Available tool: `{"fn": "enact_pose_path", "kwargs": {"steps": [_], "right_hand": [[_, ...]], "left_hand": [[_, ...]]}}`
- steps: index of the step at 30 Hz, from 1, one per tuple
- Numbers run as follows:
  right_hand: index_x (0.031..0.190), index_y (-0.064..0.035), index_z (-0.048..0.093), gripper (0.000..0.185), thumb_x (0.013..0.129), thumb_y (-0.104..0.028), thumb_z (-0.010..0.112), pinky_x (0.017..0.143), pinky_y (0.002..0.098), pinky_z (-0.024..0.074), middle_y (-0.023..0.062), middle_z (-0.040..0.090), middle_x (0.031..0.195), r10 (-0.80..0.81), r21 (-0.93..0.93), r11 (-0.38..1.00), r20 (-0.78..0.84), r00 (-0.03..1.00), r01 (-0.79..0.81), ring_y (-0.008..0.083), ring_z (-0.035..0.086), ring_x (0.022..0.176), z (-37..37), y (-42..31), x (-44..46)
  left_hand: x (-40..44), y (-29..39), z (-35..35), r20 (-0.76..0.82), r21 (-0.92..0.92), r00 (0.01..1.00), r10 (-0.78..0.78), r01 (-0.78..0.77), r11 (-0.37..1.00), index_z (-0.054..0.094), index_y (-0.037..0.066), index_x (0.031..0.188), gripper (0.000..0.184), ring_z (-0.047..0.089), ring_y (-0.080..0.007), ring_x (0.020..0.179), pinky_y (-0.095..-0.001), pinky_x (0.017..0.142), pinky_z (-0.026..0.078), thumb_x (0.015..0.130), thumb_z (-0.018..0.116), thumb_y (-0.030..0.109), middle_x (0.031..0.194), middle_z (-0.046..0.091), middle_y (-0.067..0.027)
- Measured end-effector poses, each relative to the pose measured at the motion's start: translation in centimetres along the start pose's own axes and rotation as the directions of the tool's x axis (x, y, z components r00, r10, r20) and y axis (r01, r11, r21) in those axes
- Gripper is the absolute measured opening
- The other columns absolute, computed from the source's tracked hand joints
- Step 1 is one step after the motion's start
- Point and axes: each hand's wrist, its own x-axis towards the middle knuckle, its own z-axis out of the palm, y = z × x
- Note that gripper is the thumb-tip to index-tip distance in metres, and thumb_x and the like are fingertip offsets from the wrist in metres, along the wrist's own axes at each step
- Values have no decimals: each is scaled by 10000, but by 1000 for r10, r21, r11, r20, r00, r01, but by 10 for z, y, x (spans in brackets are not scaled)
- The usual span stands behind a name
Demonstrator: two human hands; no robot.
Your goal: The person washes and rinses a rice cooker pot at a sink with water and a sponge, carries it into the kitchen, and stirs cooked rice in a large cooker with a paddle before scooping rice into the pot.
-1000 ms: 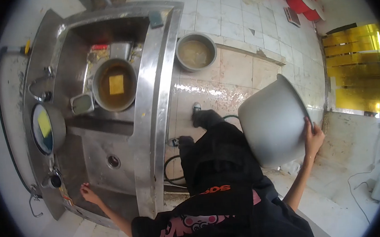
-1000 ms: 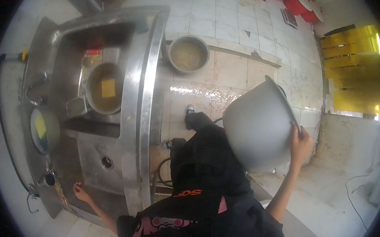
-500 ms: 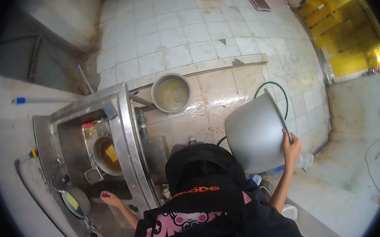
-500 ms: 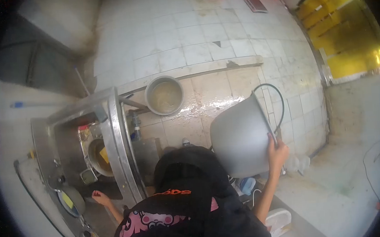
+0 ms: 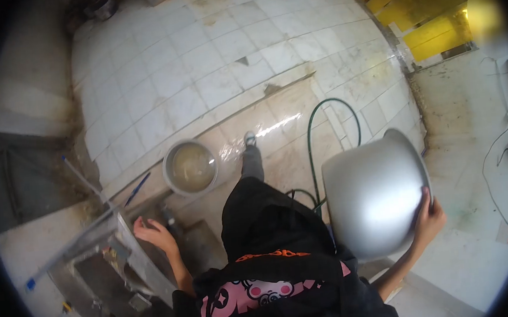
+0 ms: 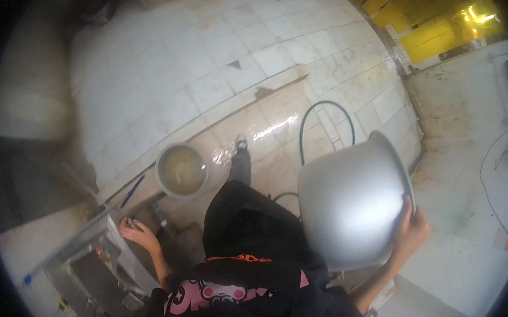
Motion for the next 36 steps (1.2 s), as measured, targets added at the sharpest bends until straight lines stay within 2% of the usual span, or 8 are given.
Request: {"fn": "enact_pose_path", "kwargs": {"steps": [6, 9, 11, 13, 16, 18, 29, 36], "right_hand": [[581, 75, 488, 490, 806, -350, 584, 408, 322, 203, 78, 290, 436, 80, 9, 997, 100, 992, -82, 114, 246, 452, 99, 12, 132], [604, 73, 508, 464, 823, -332, 567, 402, 311, 205, 69, 314, 432, 192, 57, 980, 6, 981, -192, 105, 264, 448, 121, 27, 169], [639, 73, 531, 438, 827, -321, 564, 401, 310, 216, 66, 349, 432, 321, 68, 945, 11, 947, -321, 104, 275, 447, 111, 25, 185], [674, 73, 555, 413, 831, -309, 562, 401, 308, 227, 62, 384, 433, 435, 85, 897, 4, 900, -434, 104, 285, 446, 112, 33, 198], [727, 69, 583, 375, 832, -291, 562, 402, 297, 244, 45, 419, 447, 463, 117, 885, -146, 874, -450, 93, 302, 453, 122, 52, 219], [739, 62, 598, 362, 830, -287, 563, 406, 291, 258, 67, 436, 452, 466, 203, 881, -225, 856, -427, 89, 315, 455, 142, 56, 256], [656, 40, 553, 528, 767, -476, 553, 510, 435, 386, 215, 492, 537, 584, -80, 810, 200, 787, -581, 397, 479, 520, 419, 208, 417], [754, 45, 559, 491, 817, -438, 497, 606, 456, 417, 259, 555, 716, 687, -138, 702, 388, 614, -699, 412, 542, 685, 561, 284, 429]], "left_hand": [[26, -21, 217, 488, -32, 873, 22, -7, 999, 402, -29, 1074, 349, 442, -300, 961, -367, 808, 380, 759, 535, 39, 971, 428, -188], [116, -26, 319, 952, 261, 71, -297, 319, 911, 456, 13, 1070, 357, 562, -223, 686, -375, 566, 459, 798, 548, 225, 867, 553, -116], [209, 48, 399, 676, 599, -391, -624, -202, 775, 526, 46, 1042, 400, 579, -214, 650, -389, 510, 465, 779, 564, 345, 866, 600, -107], [270, 135, 490, 684, 494, -337, -647, -437, 751, 572, 72, 1015, 386, 597, -202, 737, -384, 575, 479, 746, 587, 348, 870, 617, -96], [312, 316, 589, 613, -183, 345, 711, -813, 553, 530, -32, 989, 251, 536, -312, 917, -394, 784, 424, 842, 429, 145, 1011, 560, -172], [294, 505, 582, 650, -581, 503, 569, -154, 799, 532, -10, 980, 224, 566, -223, 848, -313, 724, 443, 858, 437, 153, 916, 576, -131], [96, 639, 539, 738, -402, -613, 283, -63, 913, 393, 83, 1270, 482, 445, -174, 1084, -290, 863, 368, 871, 399, 352, 1244, 438, -71], [46, 697, 600, 745, -135, -588, 315, 329, 935, 282, 51, 1319, 524, 298, -175, 1216, -302, 947, 322, 882, 440, 292, 1368, 254, -85]]}}
